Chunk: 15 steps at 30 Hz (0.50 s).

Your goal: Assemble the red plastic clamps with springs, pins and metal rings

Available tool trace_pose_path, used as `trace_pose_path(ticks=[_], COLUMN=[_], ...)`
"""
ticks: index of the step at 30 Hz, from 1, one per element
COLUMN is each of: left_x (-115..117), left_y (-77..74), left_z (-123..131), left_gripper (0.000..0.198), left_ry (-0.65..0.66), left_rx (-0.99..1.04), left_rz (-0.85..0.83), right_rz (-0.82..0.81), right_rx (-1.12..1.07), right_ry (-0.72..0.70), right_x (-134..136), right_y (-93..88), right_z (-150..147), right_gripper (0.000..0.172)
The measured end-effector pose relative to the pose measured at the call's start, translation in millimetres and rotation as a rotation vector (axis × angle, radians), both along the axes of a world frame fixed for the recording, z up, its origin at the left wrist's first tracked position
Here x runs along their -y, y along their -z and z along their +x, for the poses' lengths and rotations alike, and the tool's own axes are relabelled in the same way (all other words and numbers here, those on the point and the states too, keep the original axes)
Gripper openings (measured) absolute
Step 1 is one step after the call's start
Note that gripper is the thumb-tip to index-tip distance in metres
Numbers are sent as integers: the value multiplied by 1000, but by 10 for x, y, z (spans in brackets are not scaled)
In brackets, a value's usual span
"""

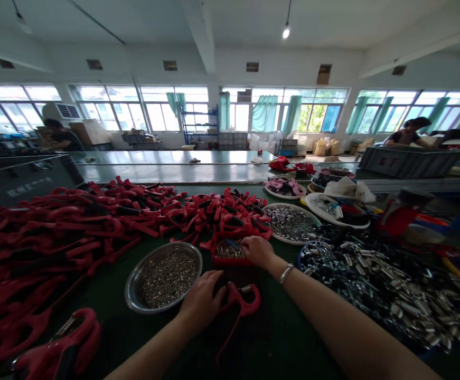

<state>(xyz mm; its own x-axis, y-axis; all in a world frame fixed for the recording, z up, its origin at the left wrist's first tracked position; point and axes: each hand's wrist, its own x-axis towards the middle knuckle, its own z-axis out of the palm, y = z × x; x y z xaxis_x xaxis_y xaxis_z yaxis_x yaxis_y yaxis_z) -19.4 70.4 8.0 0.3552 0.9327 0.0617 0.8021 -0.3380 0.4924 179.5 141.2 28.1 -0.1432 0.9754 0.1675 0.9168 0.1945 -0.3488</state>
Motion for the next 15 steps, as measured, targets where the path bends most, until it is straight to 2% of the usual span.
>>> trace_pose_path(ticks=[3, 5, 6, 8, 11, 15], left_x=[-73, -198, -268, -385, -466, -474], left_y=[-179, -278, -307, -322, -278, -237], left_z=[-300, -573, -704, -908, -1010, -943], left_gripper=[34, 34, 35, 29, 16, 17], left_ry=[-59, -207, -250, -265, -253, -290], left_rx=[-85, -277, -380, -453, -449, -448], left_rz=[40, 37, -1, -68, -101, -82], right_rz=[12, 40, 52, 63, 61, 26], right_rx=[14, 12, 12, 25, 90, 255], right_ry=[-62, -124, -164, -256, -383, -454], right_x=[-96, -79, -58, -8, 44, 28], right_y=[24, 24, 15, -15, -54, -39], right_z=[-164, -291, -367, -546, -880, -1359], right_gripper=[20, 22, 24, 24, 21, 21])
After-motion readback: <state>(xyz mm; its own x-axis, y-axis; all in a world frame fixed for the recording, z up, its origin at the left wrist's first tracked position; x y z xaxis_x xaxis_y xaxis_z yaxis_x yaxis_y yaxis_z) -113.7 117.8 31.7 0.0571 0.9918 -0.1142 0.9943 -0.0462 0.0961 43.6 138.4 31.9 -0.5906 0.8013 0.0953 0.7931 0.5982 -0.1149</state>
